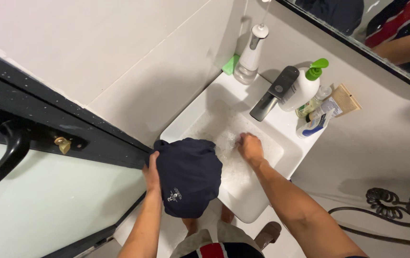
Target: The person hand-washes a dark blue garment in a bathroom sink. They repeatedly submerge, scrub, wring, and rinse the item under running water, then wring it out again.
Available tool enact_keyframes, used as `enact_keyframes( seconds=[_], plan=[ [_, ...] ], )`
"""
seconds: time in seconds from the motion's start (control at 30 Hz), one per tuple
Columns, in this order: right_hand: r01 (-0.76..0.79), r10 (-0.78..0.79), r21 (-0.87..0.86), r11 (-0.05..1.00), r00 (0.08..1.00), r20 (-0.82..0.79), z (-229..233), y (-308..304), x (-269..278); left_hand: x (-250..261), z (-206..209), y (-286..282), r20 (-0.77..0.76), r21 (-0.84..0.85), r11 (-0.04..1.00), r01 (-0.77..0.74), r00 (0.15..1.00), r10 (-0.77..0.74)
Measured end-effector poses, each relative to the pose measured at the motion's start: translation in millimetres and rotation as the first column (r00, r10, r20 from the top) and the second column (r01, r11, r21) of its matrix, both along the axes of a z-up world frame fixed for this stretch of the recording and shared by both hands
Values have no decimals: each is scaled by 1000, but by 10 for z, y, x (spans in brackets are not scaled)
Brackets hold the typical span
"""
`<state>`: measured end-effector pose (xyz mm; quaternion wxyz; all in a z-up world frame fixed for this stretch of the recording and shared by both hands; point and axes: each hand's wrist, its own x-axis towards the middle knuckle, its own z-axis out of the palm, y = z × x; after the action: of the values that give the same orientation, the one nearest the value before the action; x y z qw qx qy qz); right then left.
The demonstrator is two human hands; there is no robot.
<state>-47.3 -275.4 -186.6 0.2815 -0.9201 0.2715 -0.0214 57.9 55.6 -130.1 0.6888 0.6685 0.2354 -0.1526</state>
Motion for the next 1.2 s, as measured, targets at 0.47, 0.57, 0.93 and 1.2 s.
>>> enact_keyframes(
  seconds=[0.47, 0.57, 0.93, 1.2],
  plan=[
    [210, -511, 913, 350, 859, -2, -18, 1363, -389, 84, -124, 121, -161, -226, 974, 21, 985, -59],
    [231, -494, 973, -19, 844, -210, 336, 1625, -445, 53, -88, 185, -193, -359, 932, 48, 973, -124],
    [-172, -635, 937, -305, 770, -65, 1379, 1902, -1021, -318, 302, 258, 147, -601, 658, 454, 872, -467],
    [25, -734, 1000, -12, 678, -26, 1974, 2171, -1735, -873, 577, 177, 190, -416, 685, 598, 794, -578]
  ],
)
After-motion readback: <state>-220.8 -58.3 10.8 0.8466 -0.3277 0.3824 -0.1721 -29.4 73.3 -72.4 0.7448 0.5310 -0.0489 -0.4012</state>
